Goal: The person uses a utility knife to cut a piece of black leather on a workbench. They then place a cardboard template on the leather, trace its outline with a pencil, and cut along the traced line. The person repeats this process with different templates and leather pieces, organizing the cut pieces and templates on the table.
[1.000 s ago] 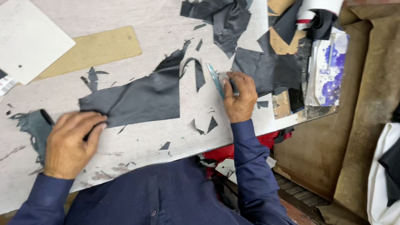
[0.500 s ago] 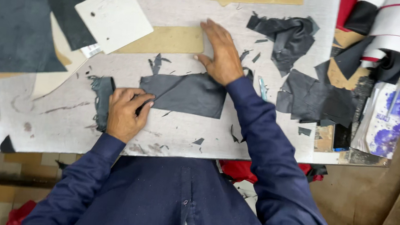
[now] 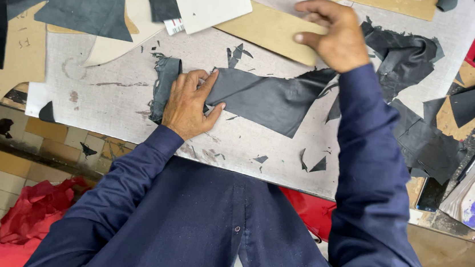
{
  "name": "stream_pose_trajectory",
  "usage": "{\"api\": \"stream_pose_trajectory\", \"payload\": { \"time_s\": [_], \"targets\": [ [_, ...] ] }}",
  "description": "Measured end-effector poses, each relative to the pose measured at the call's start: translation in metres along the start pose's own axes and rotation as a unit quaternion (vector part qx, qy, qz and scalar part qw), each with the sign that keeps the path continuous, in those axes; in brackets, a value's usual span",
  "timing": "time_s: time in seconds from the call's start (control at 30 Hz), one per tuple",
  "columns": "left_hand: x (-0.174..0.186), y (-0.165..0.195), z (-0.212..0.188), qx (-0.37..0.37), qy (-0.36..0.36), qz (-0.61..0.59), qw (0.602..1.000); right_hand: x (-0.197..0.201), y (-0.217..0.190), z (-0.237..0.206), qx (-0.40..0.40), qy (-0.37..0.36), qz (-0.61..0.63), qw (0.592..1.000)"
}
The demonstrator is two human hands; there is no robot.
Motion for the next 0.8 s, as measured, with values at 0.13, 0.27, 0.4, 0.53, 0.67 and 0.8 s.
{"api": "stream_pose_trajectory", "payload": {
  "time_s": [0.13,0.27,0.4,0.53,0.67,0.8],
  "targets": [
    [-0.001,-0.003,0.001,0.008,-0.013,-0.015,1.000,0.057,-0.031,-0.072,-0.024,0.124,0.011,0.992],
    [0.003,-0.005,0.004,0.011,0.000,-0.058,0.998,0.078,-0.053,-0.152,-0.080,0.246,0.142,0.955],
    [0.011,-0.009,0.005,0.029,-0.002,-0.143,0.989,0.033,-0.026,-0.196,-0.180,0.278,0.063,0.941],
    [0.018,-0.007,0.003,-0.033,0.004,-0.141,0.989,-0.030,0.012,-0.207,-0.180,0.250,-0.013,0.951],
    [0.017,-0.008,0.000,0.003,0.012,-0.138,0.990,-0.054,0.019,-0.203,-0.178,0.286,-0.062,0.939],
    [0.014,-0.006,-0.006,0.016,0.049,-0.116,0.992,-0.069,-0.011,-0.206,-0.094,0.293,-0.375,0.875]
  ]
}}
Point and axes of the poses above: each hand's wrist, its own z-axis towards the middle knuckle, its own x-axis out of the back of the hand, y = z × x, the point moved 3 cm from there along z, towards the middle knuckle, and after that the axes turned 6 degrees about x, right-handed, at the moved point
